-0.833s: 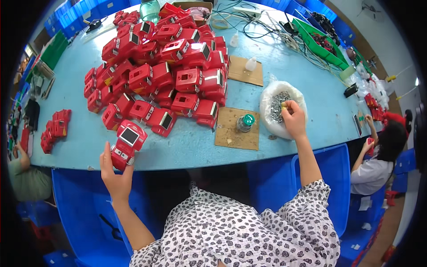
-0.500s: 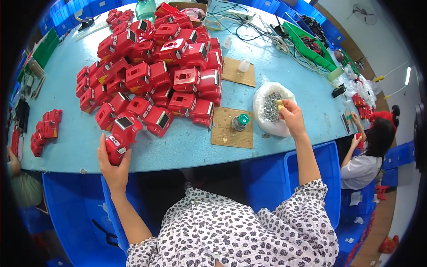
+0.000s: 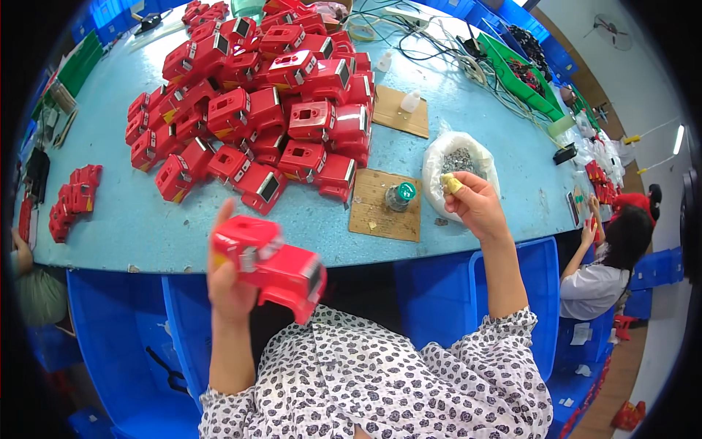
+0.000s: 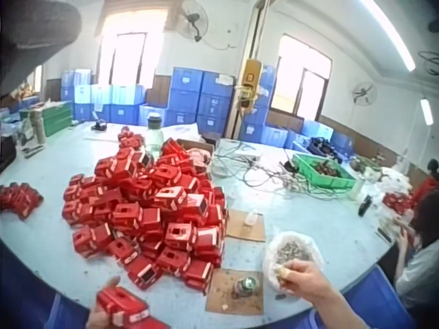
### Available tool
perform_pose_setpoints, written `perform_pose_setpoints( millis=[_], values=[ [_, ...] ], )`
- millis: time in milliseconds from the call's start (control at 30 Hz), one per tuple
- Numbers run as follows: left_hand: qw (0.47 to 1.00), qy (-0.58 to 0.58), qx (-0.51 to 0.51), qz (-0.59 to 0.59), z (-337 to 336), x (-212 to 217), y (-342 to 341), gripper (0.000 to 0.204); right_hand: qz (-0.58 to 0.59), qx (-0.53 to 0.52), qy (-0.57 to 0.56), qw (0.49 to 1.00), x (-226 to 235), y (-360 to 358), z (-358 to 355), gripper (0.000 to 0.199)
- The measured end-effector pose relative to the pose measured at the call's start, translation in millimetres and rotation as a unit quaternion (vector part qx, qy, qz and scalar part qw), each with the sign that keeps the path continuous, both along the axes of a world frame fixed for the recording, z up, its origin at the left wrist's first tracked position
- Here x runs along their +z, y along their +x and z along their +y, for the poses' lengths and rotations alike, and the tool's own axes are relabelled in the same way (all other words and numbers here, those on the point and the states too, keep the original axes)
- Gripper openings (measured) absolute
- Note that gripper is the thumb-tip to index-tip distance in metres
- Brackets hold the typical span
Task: The person assembles toy truck cabs by picking up cab bodies, applying adhesive with a sponge, and attaching small side mirror components to them by hand before placing them aside.
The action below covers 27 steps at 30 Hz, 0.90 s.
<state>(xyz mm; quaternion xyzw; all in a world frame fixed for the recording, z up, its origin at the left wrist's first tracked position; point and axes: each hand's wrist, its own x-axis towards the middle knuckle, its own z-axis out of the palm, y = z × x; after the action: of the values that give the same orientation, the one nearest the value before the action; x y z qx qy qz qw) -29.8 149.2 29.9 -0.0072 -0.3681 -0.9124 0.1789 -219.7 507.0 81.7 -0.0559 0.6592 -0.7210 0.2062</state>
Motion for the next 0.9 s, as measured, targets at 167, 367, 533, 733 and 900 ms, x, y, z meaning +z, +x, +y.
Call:
perform_pose_setpoints(
  millis=[167, 367, 533, 733, 900],
  values=[
    [0.975, 0.128, -0.171, -0.053, 50, 2, -38, 0.074, -0.064, 0.037, -0.071, 0.995, -4, 16, -17, 0.017],
    [0.963, 0.155, -0.204, -0.082, 66, -24, -54, 0.070, -0.095, 0.067, -0.086, 0.990, -11, 29, -29, 0.016],
    [0.954, 0.184, -0.222, -0.079, 62, -18, -52, 0.056, -0.109, 0.026, -0.038, 0.993, -16, 42, -38, 0.014],
    [0.951, 0.197, -0.222, -0.086, 62, -20, -50, 0.055, -0.066, 0.067, -0.022, 0.995, -18, 41, -44, 0.016],
    [0.954, 0.188, -0.220, -0.084, 61, -23, -49, 0.061, -0.077, 0.083, -0.008, 0.994, -15, 42, -50, 0.014]
  ],
)
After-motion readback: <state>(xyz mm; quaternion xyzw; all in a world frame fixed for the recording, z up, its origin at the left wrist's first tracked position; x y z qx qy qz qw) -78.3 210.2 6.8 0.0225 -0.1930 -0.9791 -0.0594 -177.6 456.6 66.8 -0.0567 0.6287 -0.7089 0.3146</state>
